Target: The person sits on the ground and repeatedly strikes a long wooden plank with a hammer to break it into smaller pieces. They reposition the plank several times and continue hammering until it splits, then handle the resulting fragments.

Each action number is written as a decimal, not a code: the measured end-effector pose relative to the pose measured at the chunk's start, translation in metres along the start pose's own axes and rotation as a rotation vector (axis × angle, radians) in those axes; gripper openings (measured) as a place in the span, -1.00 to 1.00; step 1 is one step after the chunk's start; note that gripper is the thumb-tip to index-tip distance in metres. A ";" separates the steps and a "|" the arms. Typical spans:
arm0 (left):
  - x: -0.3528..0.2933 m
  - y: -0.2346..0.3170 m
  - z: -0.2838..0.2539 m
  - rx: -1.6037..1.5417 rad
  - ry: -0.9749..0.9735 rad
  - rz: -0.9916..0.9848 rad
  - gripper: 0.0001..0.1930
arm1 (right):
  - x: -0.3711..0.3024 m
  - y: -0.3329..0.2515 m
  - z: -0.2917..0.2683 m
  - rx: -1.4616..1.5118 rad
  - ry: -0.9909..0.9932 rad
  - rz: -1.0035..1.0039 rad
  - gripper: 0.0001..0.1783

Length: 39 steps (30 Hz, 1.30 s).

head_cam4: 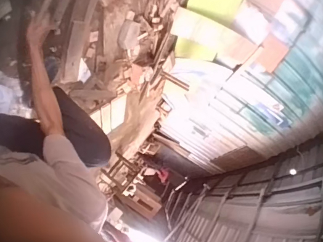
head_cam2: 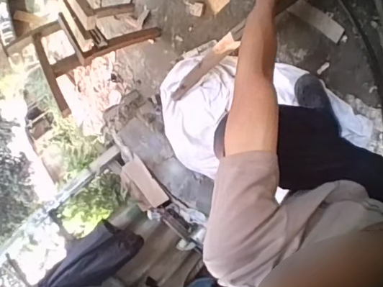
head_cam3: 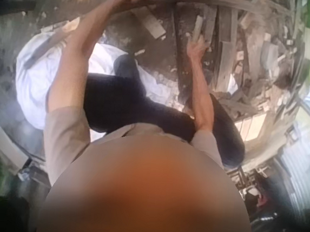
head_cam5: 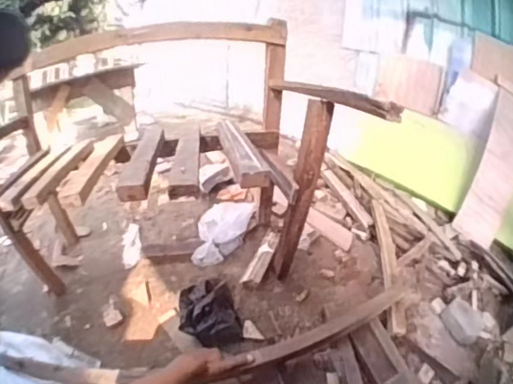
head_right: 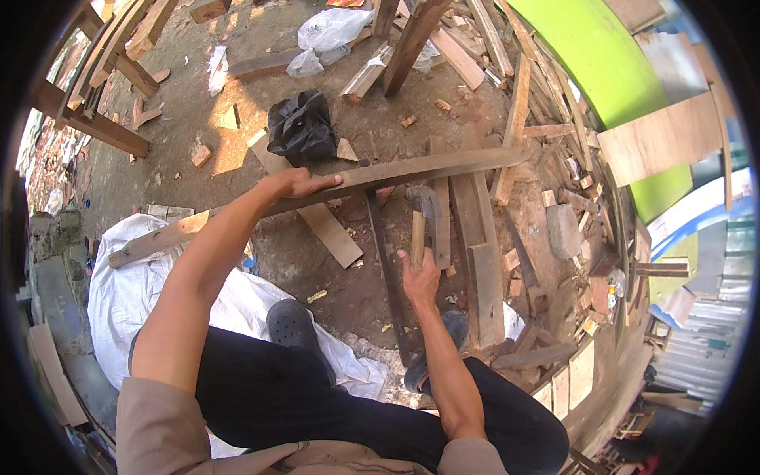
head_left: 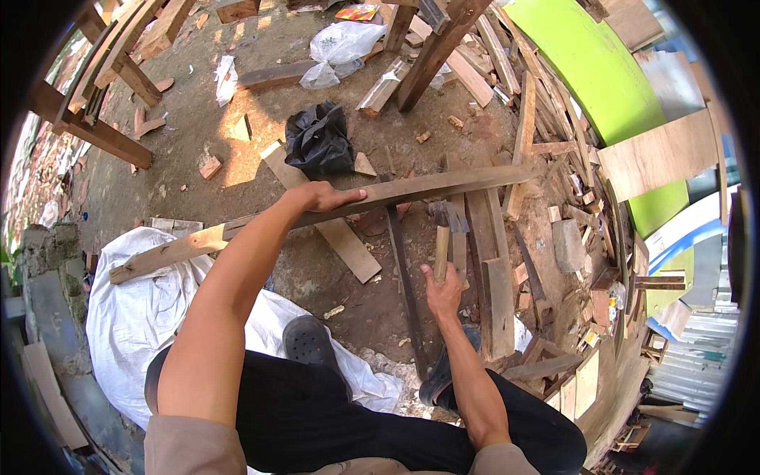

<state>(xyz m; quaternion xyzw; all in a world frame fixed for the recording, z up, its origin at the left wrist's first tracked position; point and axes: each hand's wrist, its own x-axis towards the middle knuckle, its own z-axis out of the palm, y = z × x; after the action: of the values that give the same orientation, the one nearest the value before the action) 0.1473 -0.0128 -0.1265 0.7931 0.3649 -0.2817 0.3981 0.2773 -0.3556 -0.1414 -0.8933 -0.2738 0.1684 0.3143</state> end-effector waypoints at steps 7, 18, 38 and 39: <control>-0.002 -0.005 0.004 -0.049 -0.024 0.013 0.22 | 0.003 -0.053 -0.025 0.408 0.182 -0.302 -0.62; -0.015 0.005 0.005 -0.012 0.058 0.025 0.22 | 0.005 -0.056 -0.017 -0.061 -0.209 0.032 -0.65; -0.011 0.001 0.004 -0.023 0.003 -0.015 0.24 | 0.020 -0.001 -0.005 0.047 -0.145 0.166 -0.65; -0.012 0.002 0.003 -0.023 -0.001 -0.009 0.24 | 0.020 -0.001 -0.011 0.042 -0.123 0.154 -0.64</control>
<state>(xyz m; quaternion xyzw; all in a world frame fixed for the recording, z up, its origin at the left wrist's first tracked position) 0.1418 -0.0206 -0.1182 0.7867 0.3716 -0.2798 0.4060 0.2980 -0.3479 -0.1349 -0.8929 -0.2196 0.2524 0.3015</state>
